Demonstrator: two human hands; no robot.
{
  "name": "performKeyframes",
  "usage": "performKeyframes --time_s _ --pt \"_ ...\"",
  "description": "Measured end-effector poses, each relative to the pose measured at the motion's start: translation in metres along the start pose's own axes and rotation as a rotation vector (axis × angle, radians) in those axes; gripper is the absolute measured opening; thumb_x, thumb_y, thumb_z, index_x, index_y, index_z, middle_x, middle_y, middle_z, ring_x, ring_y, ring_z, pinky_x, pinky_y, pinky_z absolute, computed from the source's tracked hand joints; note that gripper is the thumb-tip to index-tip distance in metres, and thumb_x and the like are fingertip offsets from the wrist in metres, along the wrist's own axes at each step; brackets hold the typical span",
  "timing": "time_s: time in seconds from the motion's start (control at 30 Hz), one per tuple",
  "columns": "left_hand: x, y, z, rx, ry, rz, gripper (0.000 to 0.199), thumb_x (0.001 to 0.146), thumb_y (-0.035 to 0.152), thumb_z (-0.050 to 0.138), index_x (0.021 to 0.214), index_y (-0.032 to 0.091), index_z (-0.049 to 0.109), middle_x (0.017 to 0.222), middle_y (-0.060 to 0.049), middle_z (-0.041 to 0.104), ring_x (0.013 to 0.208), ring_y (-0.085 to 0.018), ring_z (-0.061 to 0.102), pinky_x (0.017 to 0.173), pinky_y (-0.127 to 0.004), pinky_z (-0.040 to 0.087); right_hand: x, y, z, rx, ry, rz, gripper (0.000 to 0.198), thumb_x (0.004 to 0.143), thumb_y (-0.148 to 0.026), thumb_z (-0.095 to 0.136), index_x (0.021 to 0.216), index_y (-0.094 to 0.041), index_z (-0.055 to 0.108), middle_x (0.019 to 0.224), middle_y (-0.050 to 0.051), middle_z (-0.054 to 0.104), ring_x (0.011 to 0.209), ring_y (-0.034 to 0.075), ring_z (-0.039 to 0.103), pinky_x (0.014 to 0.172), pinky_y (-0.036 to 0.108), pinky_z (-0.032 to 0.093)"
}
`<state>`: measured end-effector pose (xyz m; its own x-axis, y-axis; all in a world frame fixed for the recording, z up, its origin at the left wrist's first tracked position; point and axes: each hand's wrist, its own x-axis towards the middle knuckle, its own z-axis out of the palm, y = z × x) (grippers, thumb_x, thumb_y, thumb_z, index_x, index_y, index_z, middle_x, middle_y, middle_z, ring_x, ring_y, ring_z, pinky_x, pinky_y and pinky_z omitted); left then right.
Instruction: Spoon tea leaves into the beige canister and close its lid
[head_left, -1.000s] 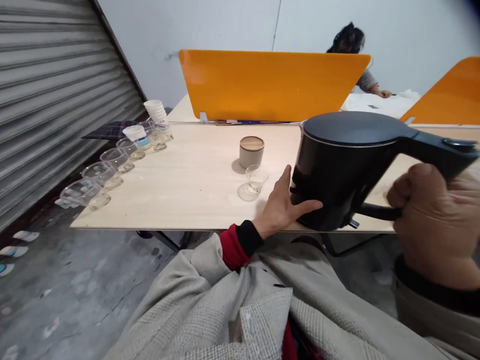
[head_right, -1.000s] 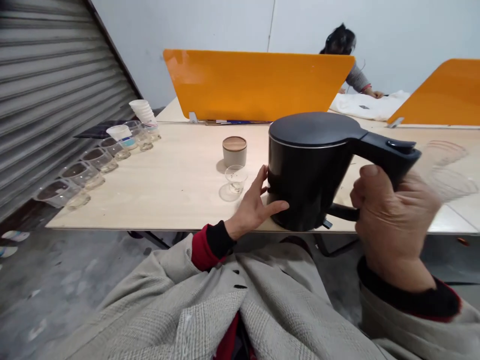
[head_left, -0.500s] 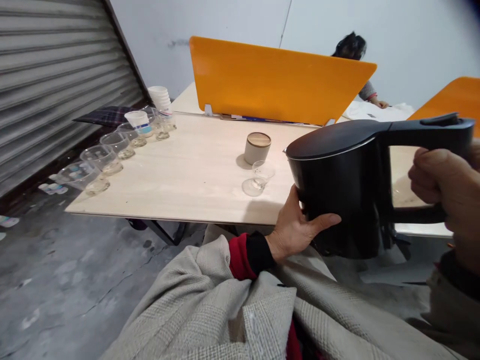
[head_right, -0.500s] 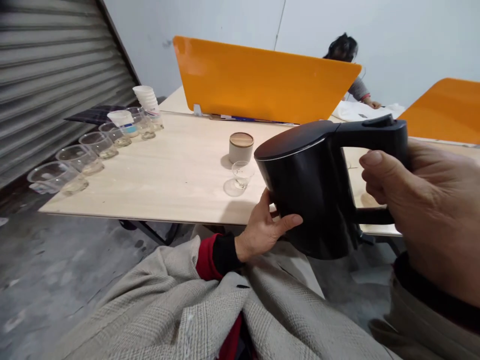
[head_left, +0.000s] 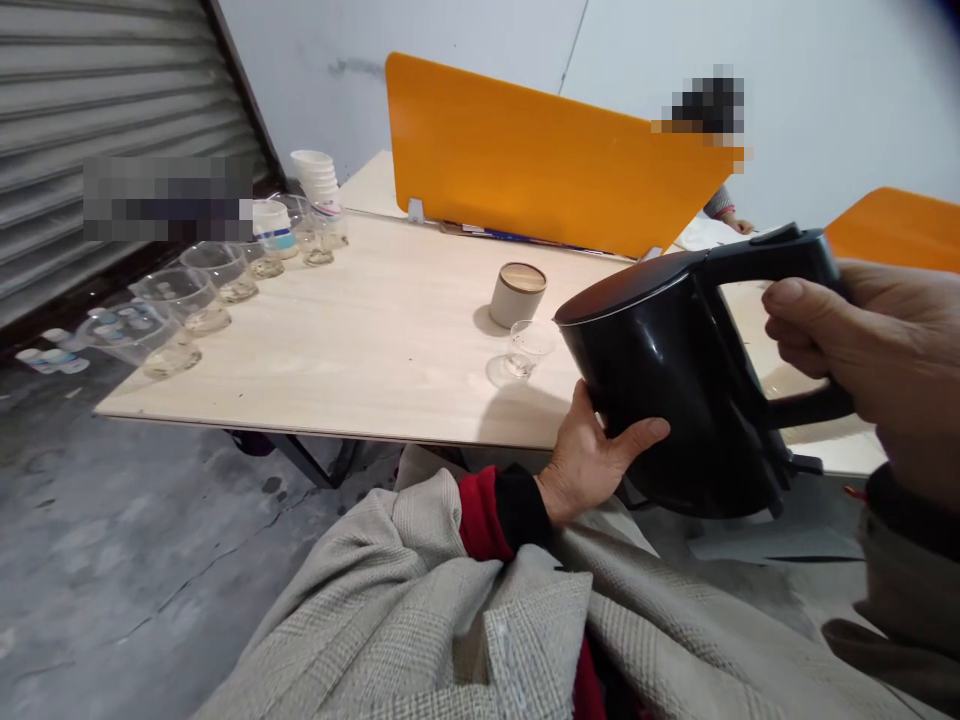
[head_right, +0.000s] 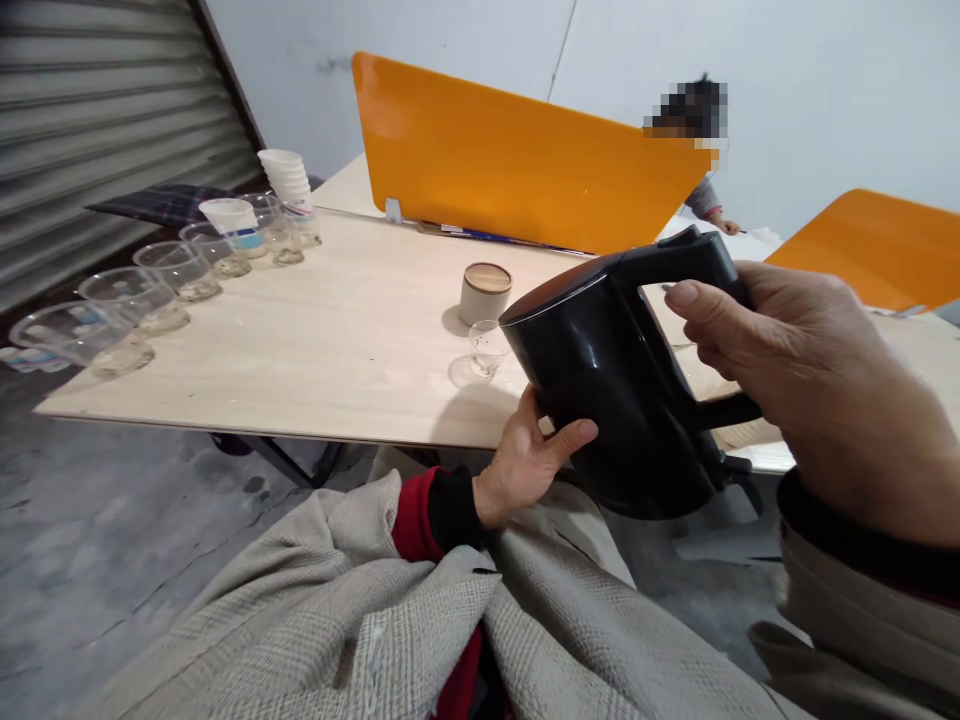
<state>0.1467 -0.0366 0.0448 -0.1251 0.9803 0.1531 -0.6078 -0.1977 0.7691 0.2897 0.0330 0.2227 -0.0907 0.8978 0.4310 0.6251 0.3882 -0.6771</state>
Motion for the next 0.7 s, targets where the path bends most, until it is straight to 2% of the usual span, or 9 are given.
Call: performKeyframes --time_s 0.1,0.27,0.37,0.7 --pt "0.001 -0.001 -0.001 -0.012 0.011 0.008 0.084 0.078 0.060 0.096 0.141 0.023 0.056 0.151 -0.016 0.066 0.146 -0.037 0.060 0.125 -0.060 0.049 0.003 -0.008 0.004 -0.107 -0.080 -0.004 0.042 0.093 -0.053 0.079 0.069 -0.021 0.068 0.063 0.002 0.059 0.050 0.012 0.047 0.038 0.024 0.032" --pt "0.005 -0.002 -0.003 0.011 0.027 0.012 0.082 0.078 0.063 0.095 0.138 0.021 0.057 0.146 -0.017 0.069 0.142 -0.035 0.063 0.128 -0.058 0.045 0.005 -0.028 0.016 -0.157 -0.082 0.089 0.043 0.100 -0.037 0.075 0.063 -0.020 0.061 0.058 0.000 0.054 0.045 0.009 0.041 0.037 0.024 0.025" --pt "0.007 -0.002 -0.003 0.002 0.030 0.014 0.081 0.078 0.064 0.094 0.137 0.022 0.057 0.148 -0.017 0.068 0.143 -0.035 0.062 0.128 -0.057 0.044 0.009 -0.035 0.021 -0.194 -0.089 0.101 0.046 0.102 -0.031 0.074 0.060 -0.020 0.059 0.055 0.000 0.053 0.044 0.009 0.043 0.037 0.024 0.027" --pt "0.010 -0.003 -0.006 -0.029 0.038 0.017 0.084 0.076 0.067 0.095 0.138 0.023 0.059 0.150 -0.017 0.068 0.147 -0.037 0.059 0.129 -0.060 0.043 0.016 -0.029 0.024 -0.146 -0.126 -0.002 0.048 0.103 -0.040 0.074 0.060 -0.021 0.060 0.055 0.000 0.053 0.045 0.011 0.045 0.041 0.028 0.028"
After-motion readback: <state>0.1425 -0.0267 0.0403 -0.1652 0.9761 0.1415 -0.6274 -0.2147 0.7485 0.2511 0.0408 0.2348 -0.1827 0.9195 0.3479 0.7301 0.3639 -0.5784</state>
